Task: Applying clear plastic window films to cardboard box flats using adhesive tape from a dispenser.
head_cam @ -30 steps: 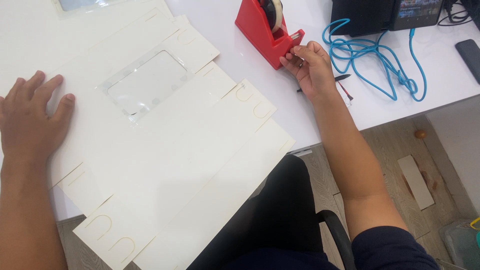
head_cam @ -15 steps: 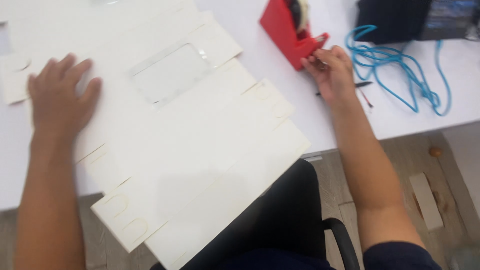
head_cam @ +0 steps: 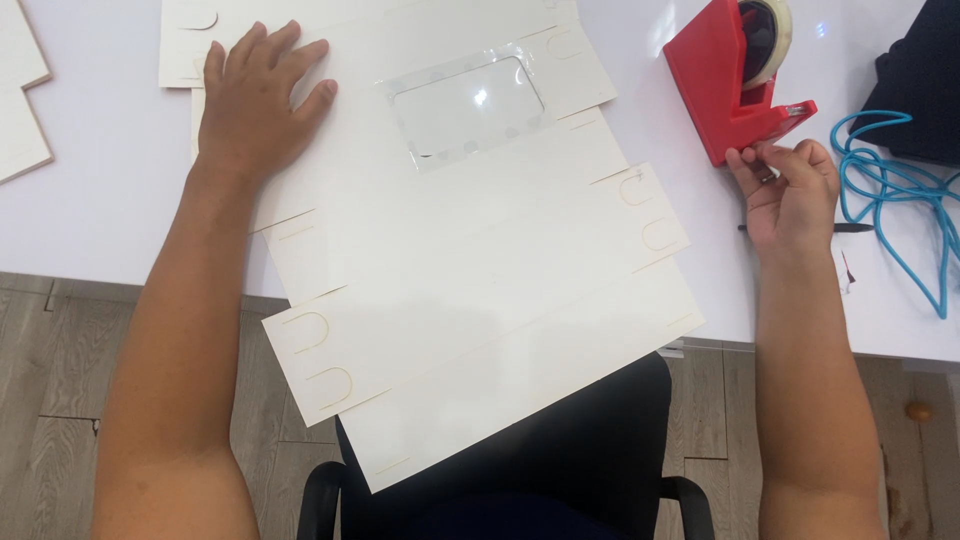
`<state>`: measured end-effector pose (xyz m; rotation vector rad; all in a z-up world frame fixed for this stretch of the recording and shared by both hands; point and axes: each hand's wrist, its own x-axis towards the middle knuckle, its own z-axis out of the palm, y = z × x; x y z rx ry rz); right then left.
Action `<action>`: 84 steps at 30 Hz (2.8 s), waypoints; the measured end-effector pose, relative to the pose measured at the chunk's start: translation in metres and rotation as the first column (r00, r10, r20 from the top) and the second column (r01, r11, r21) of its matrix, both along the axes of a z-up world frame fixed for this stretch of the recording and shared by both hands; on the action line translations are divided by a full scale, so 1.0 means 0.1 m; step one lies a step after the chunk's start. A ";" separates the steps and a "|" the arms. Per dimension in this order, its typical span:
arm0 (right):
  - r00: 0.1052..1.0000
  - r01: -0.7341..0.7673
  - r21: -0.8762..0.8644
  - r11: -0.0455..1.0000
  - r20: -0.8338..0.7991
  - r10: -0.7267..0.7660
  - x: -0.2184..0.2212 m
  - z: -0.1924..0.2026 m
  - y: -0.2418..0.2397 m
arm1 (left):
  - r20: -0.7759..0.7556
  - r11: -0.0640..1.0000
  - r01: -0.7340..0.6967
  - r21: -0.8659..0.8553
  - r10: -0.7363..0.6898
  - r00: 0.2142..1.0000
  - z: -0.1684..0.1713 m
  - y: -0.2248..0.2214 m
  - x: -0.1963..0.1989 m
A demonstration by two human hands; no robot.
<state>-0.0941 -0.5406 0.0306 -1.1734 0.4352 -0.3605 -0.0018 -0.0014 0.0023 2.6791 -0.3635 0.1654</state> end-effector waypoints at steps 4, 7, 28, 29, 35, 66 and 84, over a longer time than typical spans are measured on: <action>1.000 -0.017 -0.080 0.997 -0.021 0.015 -0.09 0.08 0.09 | -0.002 1.000 0.008 -0.003 -0.008 1.000 -0.01 0.00 0.01; 0.998 -0.042 -0.067 0.997 0.036 0.044 -0.14 0.05 0.00 | 0.018 1.000 0.011 0.020 -0.011 1.000 -0.07 0.01 0.05; 0.955 -0.237 -0.163 0.958 0.140 0.260 -0.33 0.07 -0.12 | 0.367 0.901 0.307 0.307 -0.410 0.835 -0.09 -0.38 -0.96; 0.957 -0.235 -0.171 0.957 0.129 0.258 -0.33 0.06 -0.13 | 0.394 0.873 0.364 0.325 -0.475 0.787 -0.08 -0.37 -1.00; 0.953 -0.268 -0.171 0.948 0.095 0.287 -0.31 -0.09 -0.34 | 0.399 0.804 0.471 0.363 -0.591 0.701 -0.04 -0.44 -1.26; 0.930 -0.337 -0.211 0.918 0.078 0.359 -0.32 -0.14 -0.43 | 0.341 0.773 0.479 0.415 -0.620 0.706 0.22 -0.99 -1.71; 0.922 -0.357 -0.226 0.906 0.067 0.380 -0.30 -0.19 -0.49 | 0.375 0.776 0.436 0.456 -0.612 0.697 0.19 -0.99 -1.69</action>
